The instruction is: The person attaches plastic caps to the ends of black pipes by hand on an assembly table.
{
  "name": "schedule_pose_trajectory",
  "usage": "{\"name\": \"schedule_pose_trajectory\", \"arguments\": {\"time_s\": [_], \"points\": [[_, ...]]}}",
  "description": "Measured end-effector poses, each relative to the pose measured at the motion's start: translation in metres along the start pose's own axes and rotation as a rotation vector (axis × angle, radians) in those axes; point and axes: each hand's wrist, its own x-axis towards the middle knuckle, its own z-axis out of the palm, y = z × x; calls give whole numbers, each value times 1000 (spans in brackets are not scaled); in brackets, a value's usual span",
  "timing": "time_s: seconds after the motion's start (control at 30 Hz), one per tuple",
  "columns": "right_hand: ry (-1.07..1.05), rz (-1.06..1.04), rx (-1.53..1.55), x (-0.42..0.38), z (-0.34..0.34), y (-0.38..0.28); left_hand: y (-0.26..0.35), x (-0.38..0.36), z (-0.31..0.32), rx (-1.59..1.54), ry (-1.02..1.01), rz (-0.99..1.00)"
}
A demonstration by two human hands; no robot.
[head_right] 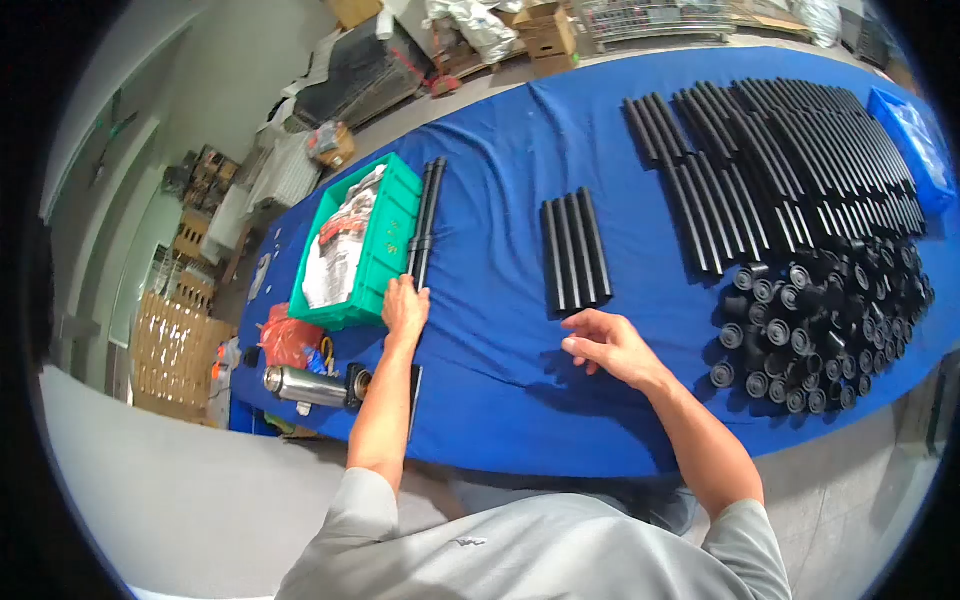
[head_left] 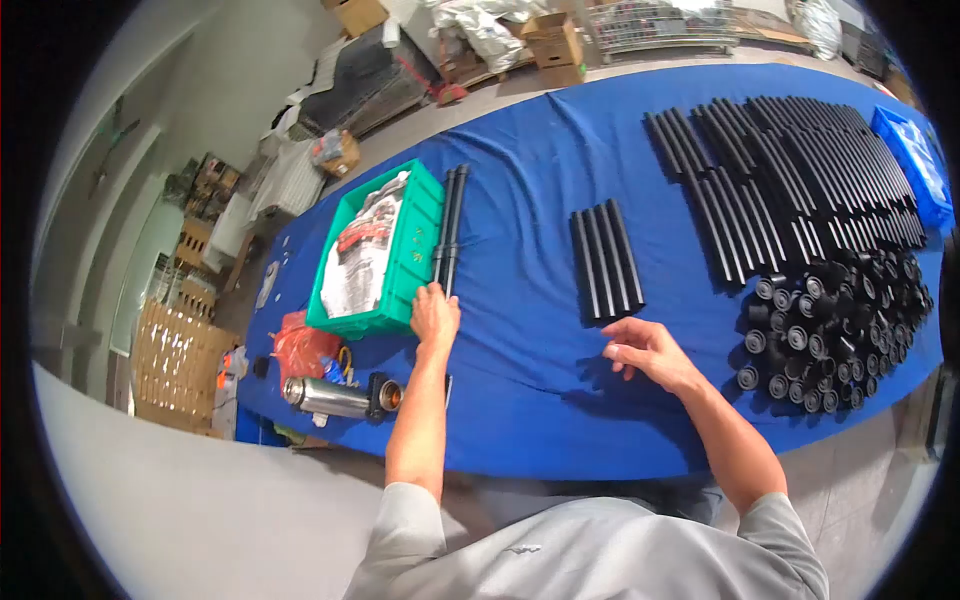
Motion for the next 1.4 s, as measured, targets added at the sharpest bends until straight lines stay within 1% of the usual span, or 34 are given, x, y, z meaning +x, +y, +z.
{"name": "schedule_pose_trajectory", "arguments": {"time_s": [0.03, 0.13, 0.17, 0.23, 0.3, 0.37, 0.43, 0.5, 0.53, 0.57, 0.63, 0.67, 0.7, 0.77, 0.8, 0.9, 0.93, 1.03, 1.07, 1.1, 1.17, 1.23, 1.3, 1.33, 1.37, 1.4], "points": [[0, -5, 0, -1, -1, 0, 5, -1, -2, 4, 13, -4], [13, -27, 24, 0, -2, 4, 28, -7, -3, -212, 125, 149], [40, -37, 24, 0, -4, 5, 35, -8, 10, -334, 214, 317], [84, -61, 16, 2, -7, 7, 72, -21, 13, -564, 129, 479], [140, -82, 57, 3, -8, 7, 114, -42, 6, -660, 107, 617], [188, -101, 92, 3, -9, 6, 145, -56, 7, -707, 81, 700], [232, -121, 123, 2, -9, 2, 159, -64, 12, -607, 22, 703], [216, -121, 123, 0, -10, 1, 162, -64, 17, -491, -31, 702], [205, -127, 108, 1, -12, 3, 161, -62, 19, -508, -39, 682], [192, -131, 96, 2, -12, 6, 161, -58, 22, -592, -20, 661], [265, -149, 19, 0, -8, 1, 155, -50, 28, -633, 63, 595], [311, -156, -25, -2, -8, -1, 153, -47, 32, -680, 47, 514], [387, -264, -214, 0, -7, 3, 153, -46, 27, -691, -63, 386], [427, -361, -407, -5, -6, -6, 157, -47, 9, -633, -115, 302], [456, -475, -556, -2, -8, -4, 158, -46, 5, -606, -177, 270], [638, -640, -962, -2, -19, -6, 157, -51, 15, -589, -173, 280], [680, -603, -1071, -4, -24, -7, 157, -52, 24, -640, -129, 245], [789, -441, -1401, -21, -38, -21, 152, -52, 38, -720, -83, 254], [790, -354, -1430, -31, -41, -26, 152, -51, 43, -722, -38, 262], [826, -318, -1504, -39, -44, -33, 153, -52, 34, -698, -83, 228], [853, -244, -1609, -59, -56, -45, 154, -53, 32, -710, -67, 239], [891, -112, -1683, -78, -70, -55, 154, -54, 29, -734, -75, 227], [976, -130, -1715, -99, -82, -70, 152, -52, 42, -785, 9, 265], [1020, -84, -1722, -110, -85, -81, 152, -52, 45, -776, 33, 271], [1065, -5, -1774, -118, -97, -85, 151, -51, 48, -774, 40, 292], [1126, -39, -1748, -126, -109, -89, 151, -51, 46, -766, 19, 287]]}}
